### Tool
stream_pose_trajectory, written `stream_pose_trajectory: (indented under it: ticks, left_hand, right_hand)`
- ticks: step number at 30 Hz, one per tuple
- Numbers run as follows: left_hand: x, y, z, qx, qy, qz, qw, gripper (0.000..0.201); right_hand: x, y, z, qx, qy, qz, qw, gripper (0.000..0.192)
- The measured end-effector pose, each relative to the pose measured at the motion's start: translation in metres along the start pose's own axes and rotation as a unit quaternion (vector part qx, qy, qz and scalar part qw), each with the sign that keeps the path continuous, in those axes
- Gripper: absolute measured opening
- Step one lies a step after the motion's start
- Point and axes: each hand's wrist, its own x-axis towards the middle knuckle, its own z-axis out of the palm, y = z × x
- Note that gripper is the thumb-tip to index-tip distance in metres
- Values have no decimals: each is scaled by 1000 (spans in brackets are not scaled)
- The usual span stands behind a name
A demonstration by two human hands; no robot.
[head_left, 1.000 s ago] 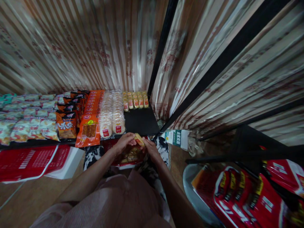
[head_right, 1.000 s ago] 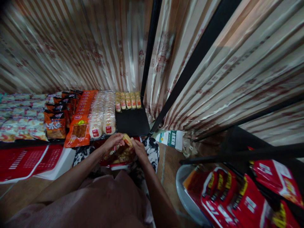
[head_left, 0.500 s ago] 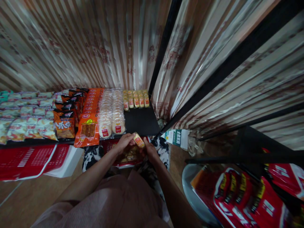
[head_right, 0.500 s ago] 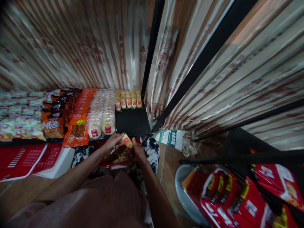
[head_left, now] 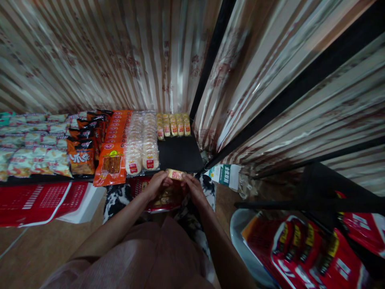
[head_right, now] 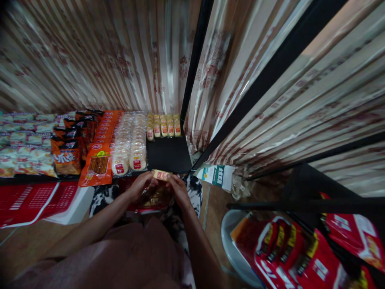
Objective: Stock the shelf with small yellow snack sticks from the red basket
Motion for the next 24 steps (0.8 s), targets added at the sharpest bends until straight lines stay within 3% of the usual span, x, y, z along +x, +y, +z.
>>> stream_pose_trajectory:
  ticks: [9, 19, 24]
  left_hand:
    - [-10, 1, 1, -20, -32, -3, 999, 28]
    - [-9, -7, 1, 4, -125, -8, 992, 26]
    - [-12, -5, 10, -12, -93, -14, 995, 26]
  right_hand:
    - [11, -12, -5, -16, 10, -10, 1000, 39]
    - [21, -28, -1, -55, 3, -33, 998, 39]
    - [23, -29, 2, -72, -12, -36, 997, 41]
